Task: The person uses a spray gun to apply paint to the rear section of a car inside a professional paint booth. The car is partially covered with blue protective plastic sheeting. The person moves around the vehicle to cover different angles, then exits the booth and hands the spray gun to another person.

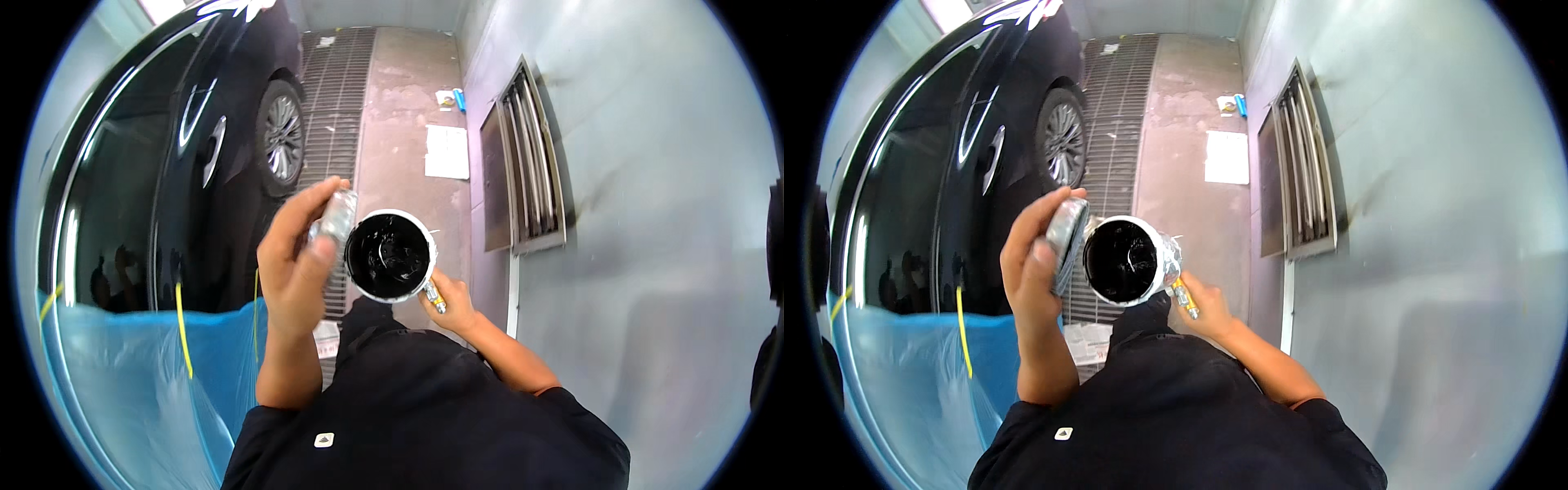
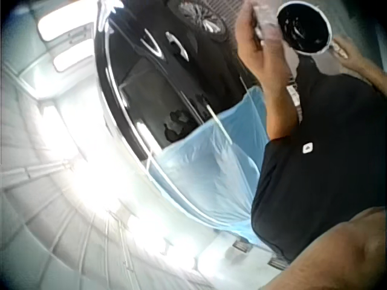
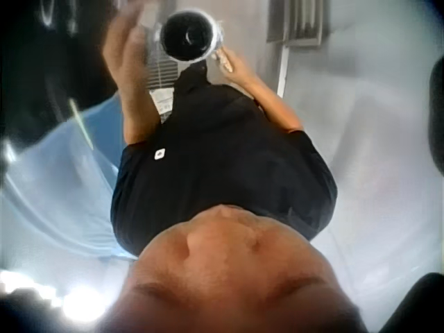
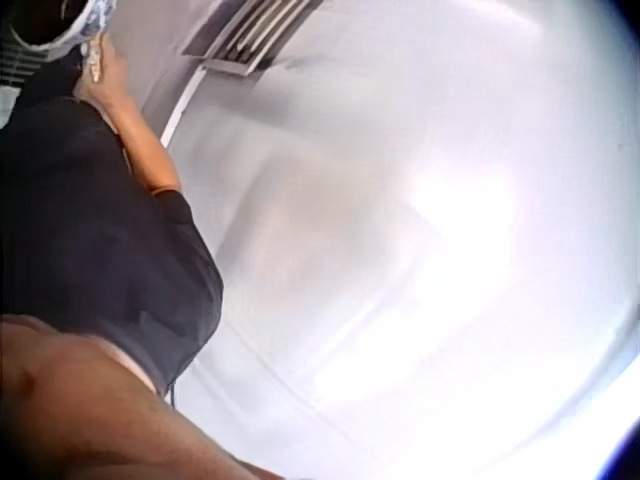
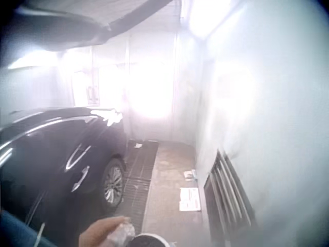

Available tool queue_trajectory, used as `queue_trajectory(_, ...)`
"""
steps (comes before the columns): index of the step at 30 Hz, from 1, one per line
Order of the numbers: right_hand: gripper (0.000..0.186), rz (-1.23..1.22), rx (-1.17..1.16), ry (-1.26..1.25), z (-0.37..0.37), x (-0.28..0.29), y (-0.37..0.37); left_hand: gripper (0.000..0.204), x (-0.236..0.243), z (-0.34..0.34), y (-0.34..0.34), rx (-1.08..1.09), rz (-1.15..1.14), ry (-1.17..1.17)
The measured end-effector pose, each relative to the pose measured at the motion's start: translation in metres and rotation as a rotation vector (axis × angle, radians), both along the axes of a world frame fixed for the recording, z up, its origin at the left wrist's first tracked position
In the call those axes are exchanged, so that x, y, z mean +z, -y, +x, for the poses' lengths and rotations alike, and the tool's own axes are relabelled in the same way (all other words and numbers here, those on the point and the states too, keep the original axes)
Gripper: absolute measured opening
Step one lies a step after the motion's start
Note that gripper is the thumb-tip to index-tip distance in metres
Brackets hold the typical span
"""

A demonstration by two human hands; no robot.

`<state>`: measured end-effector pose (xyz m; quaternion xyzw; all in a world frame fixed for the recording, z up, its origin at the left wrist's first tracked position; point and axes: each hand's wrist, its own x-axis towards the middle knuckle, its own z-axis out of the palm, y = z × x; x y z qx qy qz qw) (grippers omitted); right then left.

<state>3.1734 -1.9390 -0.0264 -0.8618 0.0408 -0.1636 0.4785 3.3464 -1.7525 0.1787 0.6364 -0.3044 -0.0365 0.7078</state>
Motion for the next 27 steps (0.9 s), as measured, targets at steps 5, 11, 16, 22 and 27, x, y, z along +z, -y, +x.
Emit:
queue_trajectory(5, 0.043, -0.009, -0.078, -0.053, 0.131, 0.021, 0.054, 0.068, 0.006, 0.142, 0.08, -0.073, 0.418, 0.62)
queue_trajectory(11, 0.034, 0.067, -0.12, -0.155, 0.287, 0.035, 0.131, 0.06, 0.011, 0.3, 0.19, -0.066, 0.494, 0.681)
queue_trajectory(16, 0.038, 0.118, -0.151, -0.136, 0.425, 0.024, 0.203, 0.059, 0.005, 0.439, 0.283, -0.065, 0.537, 0.688)
queue_trajectory(22, 0.042, 0.187, -0.045, -0.104, 0.591, 0.007, 0.314, 0.067, 0.013, 0.618, 0.393, -0.209, 0.495, 0.789)
queue_trajectory(27, 0.045, 0.223, 0.175, -0.127, 0.731, 0.056, 0.431, 0.07, 0.067, 0.751, 0.474, -0.354, 0.492, 0.874)
